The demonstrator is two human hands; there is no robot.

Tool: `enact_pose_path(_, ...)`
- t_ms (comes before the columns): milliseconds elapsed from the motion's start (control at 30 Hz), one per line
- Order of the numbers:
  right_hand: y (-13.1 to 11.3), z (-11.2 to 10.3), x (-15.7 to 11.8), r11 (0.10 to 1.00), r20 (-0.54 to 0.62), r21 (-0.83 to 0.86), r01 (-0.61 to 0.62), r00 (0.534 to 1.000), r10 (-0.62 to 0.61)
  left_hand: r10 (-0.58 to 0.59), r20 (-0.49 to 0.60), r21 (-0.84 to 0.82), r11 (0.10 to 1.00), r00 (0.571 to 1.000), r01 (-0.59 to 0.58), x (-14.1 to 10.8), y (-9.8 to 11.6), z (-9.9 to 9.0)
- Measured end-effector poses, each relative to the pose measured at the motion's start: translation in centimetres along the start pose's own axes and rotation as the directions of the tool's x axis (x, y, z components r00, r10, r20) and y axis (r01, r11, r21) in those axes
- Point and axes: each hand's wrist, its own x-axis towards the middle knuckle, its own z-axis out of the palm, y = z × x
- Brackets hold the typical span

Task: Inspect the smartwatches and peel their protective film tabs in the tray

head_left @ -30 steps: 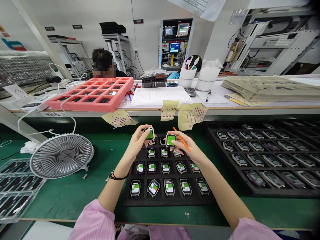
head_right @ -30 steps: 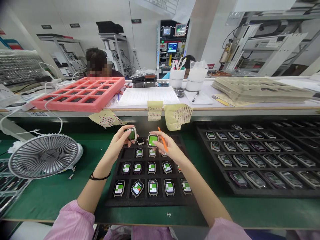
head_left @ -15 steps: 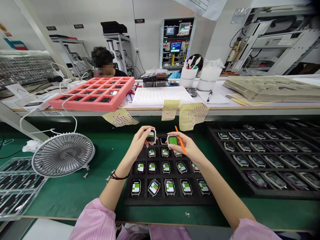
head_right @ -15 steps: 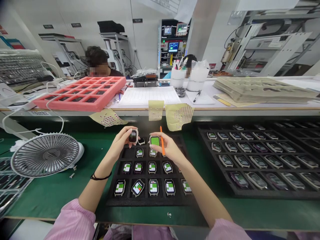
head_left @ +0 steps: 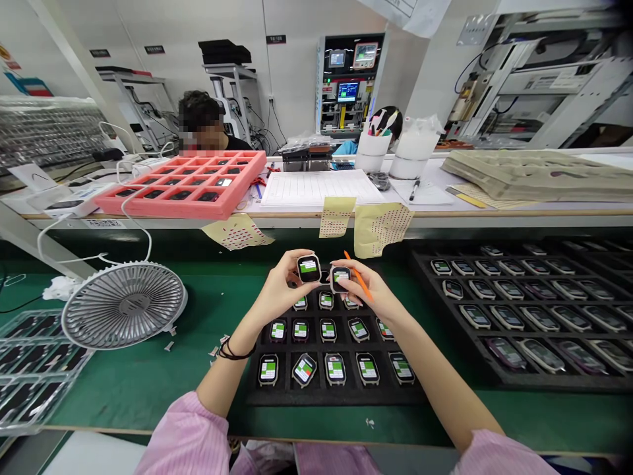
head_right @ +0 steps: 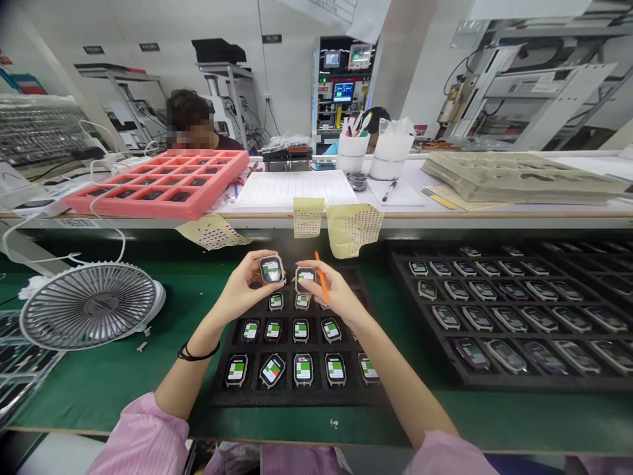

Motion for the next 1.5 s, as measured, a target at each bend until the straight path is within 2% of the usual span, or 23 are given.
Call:
enact_pose_path(133,-0.4,0.6,-0.3,0.999,-0.014,-0.048,0.025,1.000,-0.026,0.167,0.078,0.230,0.956,0.983,-0.181,-0.1,0.1,0.5)
enact_pose_path(233,-0.3,1.0,-0.6,0.995,0.009,-0.095,0.028,1.000,-0.027,0.293,0.135,0.407,0.854,0.946,-0.323,-0.1,-0.5,1.4)
enact_pose_path(367,0.2,1.4,-1.0,0.979,0.000,-0.199,0.046,0.999,-0.047,0.324,0.197,0.608,0.700,0.925,-0.374,-0.1,-1.6,2.6)
enact_pose_path(433,0.3,1.5,-1.0,0.982,0.022,-0.182,0.039,0.999,-0.036,0.317,0.197,0.651,0.665,0.927,-0.366,-0.1,-1.7,2.8)
enact_pose_path(533,-0.2,1.3,-0.9,0.998,0.081,-0.060,0.003,0.997,0.002,0.347,0.146,0.604,0.711,0.926,-0.361,-0.2,-1.2,2.4)
enact_pose_path(667,-1.0,0.8,-0.9,0.991,0.212,0.124,-0.056,0.977,0.029,0.423,0.082,0.460,0.787,0.903,-0.410,-0.3,-0.1,1.7)
enact_pose_path(800,-1.1,0.7,-1.0,0.969,0.295,0.217,-0.122,0.954,0.054,0.441,0.124,0.412,0.792,0.889,-0.450,-0.5,0.4,1.7)
enact_pose_path(1033,-0.5,0.9,-1.0,0.942,0.268,0.293,-0.166,0.960,0.085,0.445,0.168,0.356,0.805,0.880,-0.475,-0.4,0.0,1.9)
enact_pose_path(1400,-0.9,1.3,-1.5,0.954,0.239,0.270,-0.127,0.969,0.061,0.409,0.158,0.285,0.853,0.899,-0.438,-0.7,0.2,2.1)
enact_pose_path(1500,-1.1,1.8,-1.6,0.955,0.201,0.279,-0.104,0.978,0.048,0.419,0.154,0.293,0.845,0.895,-0.446,-0.7,0.4,2.2)
